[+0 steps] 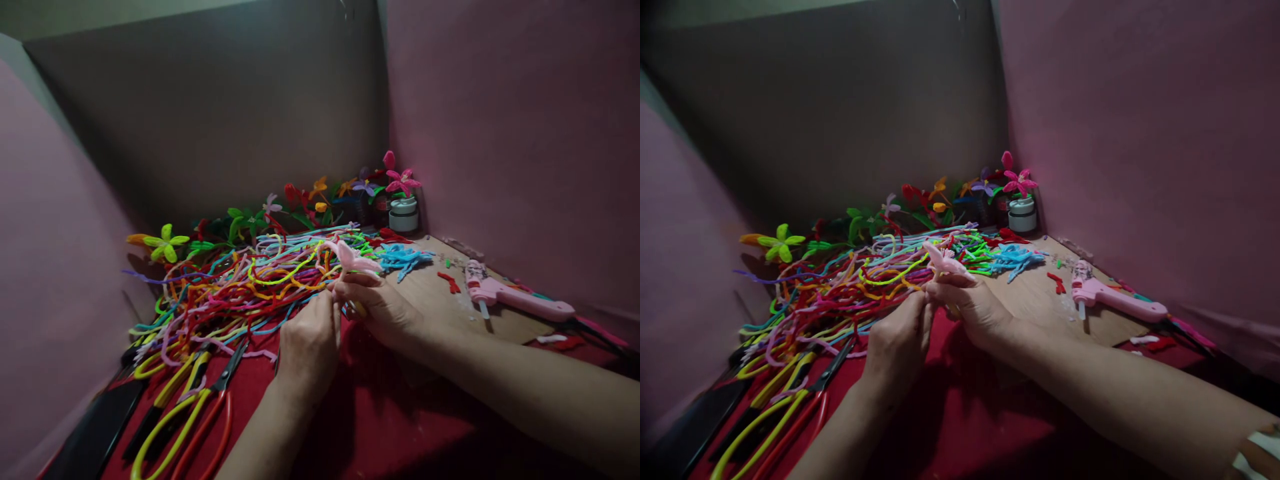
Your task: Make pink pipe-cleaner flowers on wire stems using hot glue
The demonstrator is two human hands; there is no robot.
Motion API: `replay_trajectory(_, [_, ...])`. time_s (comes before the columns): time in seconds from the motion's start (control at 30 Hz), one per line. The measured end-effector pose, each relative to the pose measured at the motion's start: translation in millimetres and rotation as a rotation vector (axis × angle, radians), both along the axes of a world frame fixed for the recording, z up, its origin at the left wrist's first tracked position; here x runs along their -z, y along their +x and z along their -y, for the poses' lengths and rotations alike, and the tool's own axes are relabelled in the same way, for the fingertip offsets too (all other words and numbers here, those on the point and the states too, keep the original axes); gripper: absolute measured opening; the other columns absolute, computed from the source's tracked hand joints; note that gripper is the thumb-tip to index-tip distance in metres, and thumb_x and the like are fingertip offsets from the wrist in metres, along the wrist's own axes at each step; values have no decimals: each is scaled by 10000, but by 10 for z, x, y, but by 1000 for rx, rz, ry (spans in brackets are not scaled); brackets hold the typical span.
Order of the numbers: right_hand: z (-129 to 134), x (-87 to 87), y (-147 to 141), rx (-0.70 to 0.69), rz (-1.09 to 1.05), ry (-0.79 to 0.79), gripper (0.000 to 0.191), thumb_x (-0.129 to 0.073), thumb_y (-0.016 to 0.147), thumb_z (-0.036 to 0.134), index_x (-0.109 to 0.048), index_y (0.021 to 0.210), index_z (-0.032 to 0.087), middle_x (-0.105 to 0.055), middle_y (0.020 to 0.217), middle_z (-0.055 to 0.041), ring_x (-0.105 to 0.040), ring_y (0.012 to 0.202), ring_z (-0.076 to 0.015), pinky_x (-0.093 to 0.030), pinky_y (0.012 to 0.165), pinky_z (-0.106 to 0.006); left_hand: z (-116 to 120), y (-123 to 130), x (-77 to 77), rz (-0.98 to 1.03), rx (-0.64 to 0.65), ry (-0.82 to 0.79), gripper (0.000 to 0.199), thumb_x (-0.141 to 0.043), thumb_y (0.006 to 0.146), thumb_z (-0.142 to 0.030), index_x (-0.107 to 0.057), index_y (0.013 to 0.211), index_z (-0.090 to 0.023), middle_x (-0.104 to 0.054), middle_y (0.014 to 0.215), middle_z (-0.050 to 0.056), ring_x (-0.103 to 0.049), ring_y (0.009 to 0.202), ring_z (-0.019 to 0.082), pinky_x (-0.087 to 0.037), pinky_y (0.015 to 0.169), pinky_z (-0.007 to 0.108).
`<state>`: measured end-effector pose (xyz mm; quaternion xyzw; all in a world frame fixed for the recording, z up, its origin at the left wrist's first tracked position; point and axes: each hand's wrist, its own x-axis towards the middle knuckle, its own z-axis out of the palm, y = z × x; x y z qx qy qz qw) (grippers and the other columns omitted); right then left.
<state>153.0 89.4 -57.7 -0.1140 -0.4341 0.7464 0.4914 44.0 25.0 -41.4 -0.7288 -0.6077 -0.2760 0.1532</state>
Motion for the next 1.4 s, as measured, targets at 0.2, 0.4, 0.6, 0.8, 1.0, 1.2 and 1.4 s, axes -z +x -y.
replay_trajectory(0.2, [11, 9, -14, 13, 16, -10, 112, -684, 668, 218, -578, 687, 185, -454, 625, 49, -320, 523, -67, -247, 477, -225, 9, -20, 16, -56, -20, -41, 236, -315, 868, -147, -550, 895, -154, -607, 731, 72, -544, 613, 165, -323, 542, 255])
replay_trajectory(0.4, [33, -50, 37, -38, 73, 56, 95, -667, 693, 237, -587, 709, 187, -421, 605, 55, -264, 506, -63, -210, 470, -229, 37, 9, -94, 650, 131, -183, 249, -422, 851, -295, -451, 624, -196, -426, 541, -34, -380, 478, 99, -288, 488, 217])
replay_trajectory(0.6, [44, -121, 87, -76, 127, 161, 78, -663, 690, 224, -612, 731, 181, -464, 679, 41, -265, 502, -52, -213, 474, -234, 24, -2, -202, 1273, 253, -444, 283, -564, 765, -364, -440, 598, -173, -299, 469, -82, -219, 378, 38, -162, 373, 178])
replay_trajectory(0.8, [5, -109, 49, -116, 82, 85, 87, -653, 699, 248, -601, 725, 183, -529, 633, 29, -422, 541, -75, -298, 501, -222, 29, -39, -267, 1573, 393, -671, 190, -551, 790, -328, -530, 740, -145, -306, 442, -96, -171, 333, 10, -140, 337, 145])
replay_trajectory(1.0, [-70, -39, 51, -298, 21, -33, 98, -630, 723, 249, -622, 767, 162, -596, 643, 13, -509, 553, -76, -311, 483, -195, 15, -94, -215, 1735, 567, -807, 141, -497, 823, -228, -538, 732, -128, -283, 457, -96, -101, 343, 3, -189, 317, 117])
replay_trajectory(1.2, [-29, -77, 64, -327, -11, -93, 142, -697, 644, 212, -645, 769, 170, -595, 604, 35, -509, 530, -71, -336, 514, -202, 28, -71, -186, 1797, 758, -883, 155, -444, 835, -160, -561, 743, -117, -239, 469, -98, -70, 334, 11, -242, 292, 117])
replay_trajectory(1.4, [-23, -61, 64, -246, -20, -42, 68, -682, 689, 198, -663, 752, 180, -609, 633, 18, -512, 573, -85, -344, 548, -226, 23, -66, -192, 1714, 690, -864, 160, -464, 838, -230, -549, 747, -130, -252, 462, -102, -80, 334, 15, -211, 298, 127])
